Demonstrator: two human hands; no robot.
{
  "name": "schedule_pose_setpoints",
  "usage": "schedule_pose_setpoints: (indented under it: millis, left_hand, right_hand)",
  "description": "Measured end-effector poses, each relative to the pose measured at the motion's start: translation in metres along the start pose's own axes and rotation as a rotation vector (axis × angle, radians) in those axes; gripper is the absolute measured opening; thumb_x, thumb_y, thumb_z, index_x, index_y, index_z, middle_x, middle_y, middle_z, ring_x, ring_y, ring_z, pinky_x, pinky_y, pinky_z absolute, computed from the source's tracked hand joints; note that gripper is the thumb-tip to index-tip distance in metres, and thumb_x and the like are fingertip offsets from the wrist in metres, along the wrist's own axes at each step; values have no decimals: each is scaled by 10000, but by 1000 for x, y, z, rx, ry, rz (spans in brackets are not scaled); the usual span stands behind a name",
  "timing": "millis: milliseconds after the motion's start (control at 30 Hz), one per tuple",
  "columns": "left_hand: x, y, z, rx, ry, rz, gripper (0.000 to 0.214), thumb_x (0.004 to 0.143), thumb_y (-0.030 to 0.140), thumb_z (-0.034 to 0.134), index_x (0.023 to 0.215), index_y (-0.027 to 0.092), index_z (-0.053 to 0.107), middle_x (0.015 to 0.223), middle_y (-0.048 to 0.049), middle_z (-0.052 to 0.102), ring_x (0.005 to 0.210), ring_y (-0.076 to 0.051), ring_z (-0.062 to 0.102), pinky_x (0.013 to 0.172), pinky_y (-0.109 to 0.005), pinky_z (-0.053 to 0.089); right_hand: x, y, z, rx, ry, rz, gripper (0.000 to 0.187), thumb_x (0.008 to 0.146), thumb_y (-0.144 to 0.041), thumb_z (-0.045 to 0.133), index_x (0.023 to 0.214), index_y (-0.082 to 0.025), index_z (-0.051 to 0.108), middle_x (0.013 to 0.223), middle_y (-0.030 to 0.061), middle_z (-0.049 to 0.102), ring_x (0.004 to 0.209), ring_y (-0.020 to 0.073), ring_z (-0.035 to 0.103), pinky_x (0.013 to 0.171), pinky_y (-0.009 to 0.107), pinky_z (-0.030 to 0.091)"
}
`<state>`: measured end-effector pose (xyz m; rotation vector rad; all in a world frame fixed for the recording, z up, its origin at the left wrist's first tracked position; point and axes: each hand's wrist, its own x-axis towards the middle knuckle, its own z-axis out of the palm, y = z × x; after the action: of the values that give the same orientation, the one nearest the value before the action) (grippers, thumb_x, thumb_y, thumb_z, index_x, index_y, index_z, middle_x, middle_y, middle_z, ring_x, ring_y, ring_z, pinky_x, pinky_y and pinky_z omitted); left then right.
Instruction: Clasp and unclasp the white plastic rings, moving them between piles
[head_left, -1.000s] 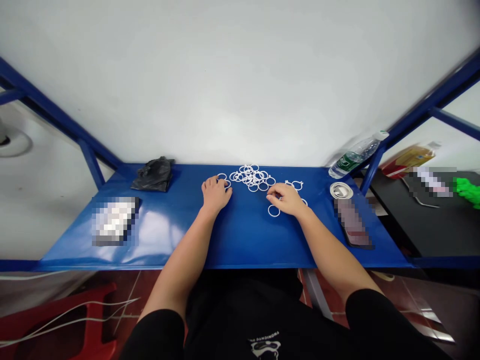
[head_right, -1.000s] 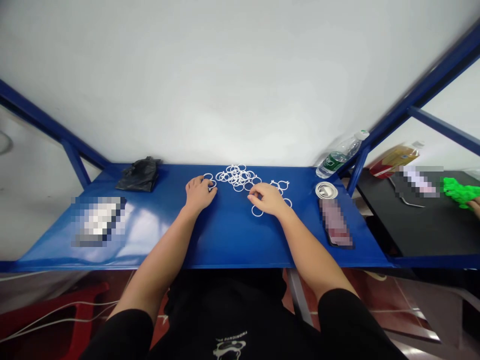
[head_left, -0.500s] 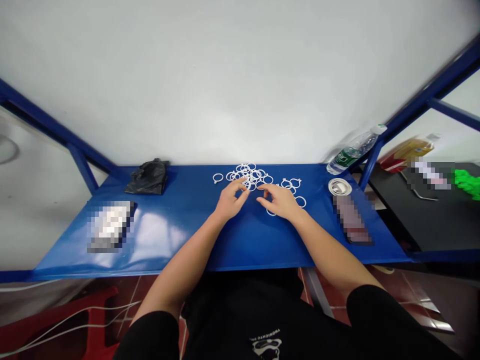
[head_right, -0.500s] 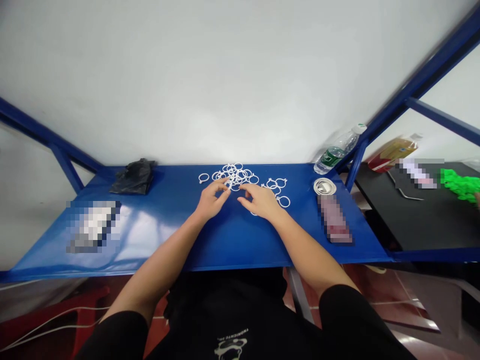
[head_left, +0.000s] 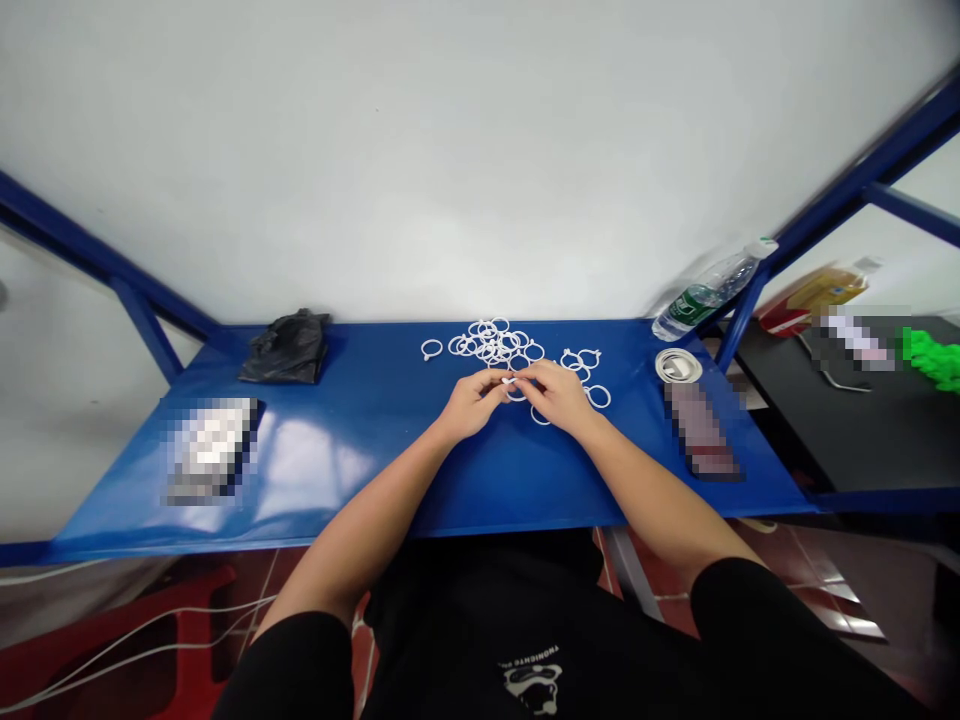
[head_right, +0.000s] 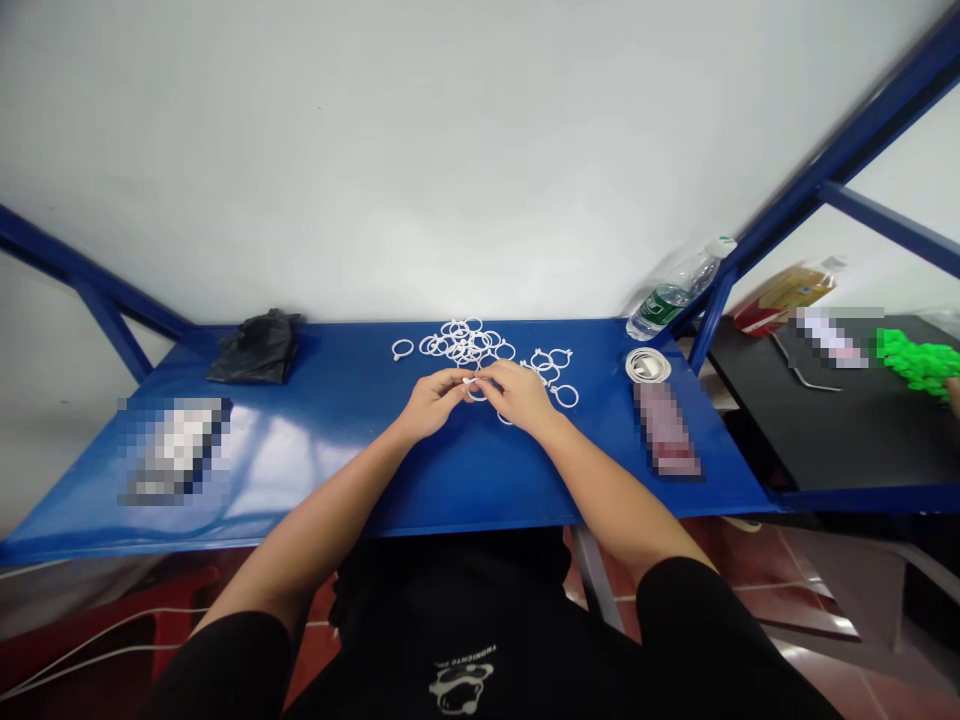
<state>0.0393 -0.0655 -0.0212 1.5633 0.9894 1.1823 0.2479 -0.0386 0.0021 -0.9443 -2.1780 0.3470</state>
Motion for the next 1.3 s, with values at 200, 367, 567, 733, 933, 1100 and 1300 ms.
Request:
schedule_pose_setpoints:
  millis: [200, 367, 567, 733, 933, 1100, 1300]
  left_hand:
    - [-1, 11, -3, 140, 44, 54, 249, 949, 370, 691, 1088, 205, 815, 996, -52, 825, 896, -194, 770, 840, -307, 618]
    - [0, 10, -3, 206, 104, 51, 202, 907, 226, 657, 1018, 206, 825, 961, -38, 829, 863, -189, 777, 817, -304, 617]
    - [1, 7, -7, 275, 98, 74, 169, 807, 120, 662, 842, 198, 809, 856, -13, 815, 814, -176, 762, 782, -279, 590]
    - [3, 4, -10, 272, 66, 114, 206, 802, 104, 641, 856, 204, 813, 890, -19, 817, 838, -176, 767, 794, -284, 595]
    - [7, 2, -10, 210, 41, 138, 295, 798, 64, 570, 855, 210, 819, 958, -27, 822, 909, -175, 774, 863, -295, 608]
    - [10, -6, -11, 207, 35, 95, 285, 796, 54, 545, 783, 200, 789, 867, -16, 805, 823, -160, 757, 806, -281, 602]
    - [9, -6, -13, 399, 126, 176, 257, 866, 109, 589, 958, 215, 804, 1002, -42, 811, 968, -197, 749, 924, -352, 590]
  right_hand:
    - [-2, 4, 5, 42, 45, -79, 176, 1040, -325, 621, 1000, -240, 771, 866, 36, 764, 750, 168, 687, 683, 296, 510]
    - [-4, 1, 7, 37, -3, -59, 161, 1025, -322, 634, 974, -236, 761, 861, 35, 758, 713, 159, 671, 672, 288, 485]
    - [-5, -5, 8, 77, -104, -50, 165, 1007, -337, 637, 943, -223, 738, 821, 28, 749, 666, 147, 653, 632, 269, 446]
    - [-5, -3, 6, 93, -122, -36, 145, 1000, -311, 632, 947, -221, 732, 838, 31, 757, 668, 148, 652, 636, 268, 441]
    - [-4, 0, 6, 105, -136, 33, 127, 976, -314, 662, 913, -224, 723, 807, 18, 749, 638, 144, 635, 624, 268, 437]
    - [-4, -5, 8, 142, -143, -7, 120, 974, -285, 644, 901, -231, 723, 818, 10, 760, 654, 142, 653, 649, 268, 463]
    - [-2, -1, 4, 87, -80, -29, 119, 961, -248, 613, 946, -234, 730, 873, 23, 777, 695, 158, 680, 675, 287, 496]
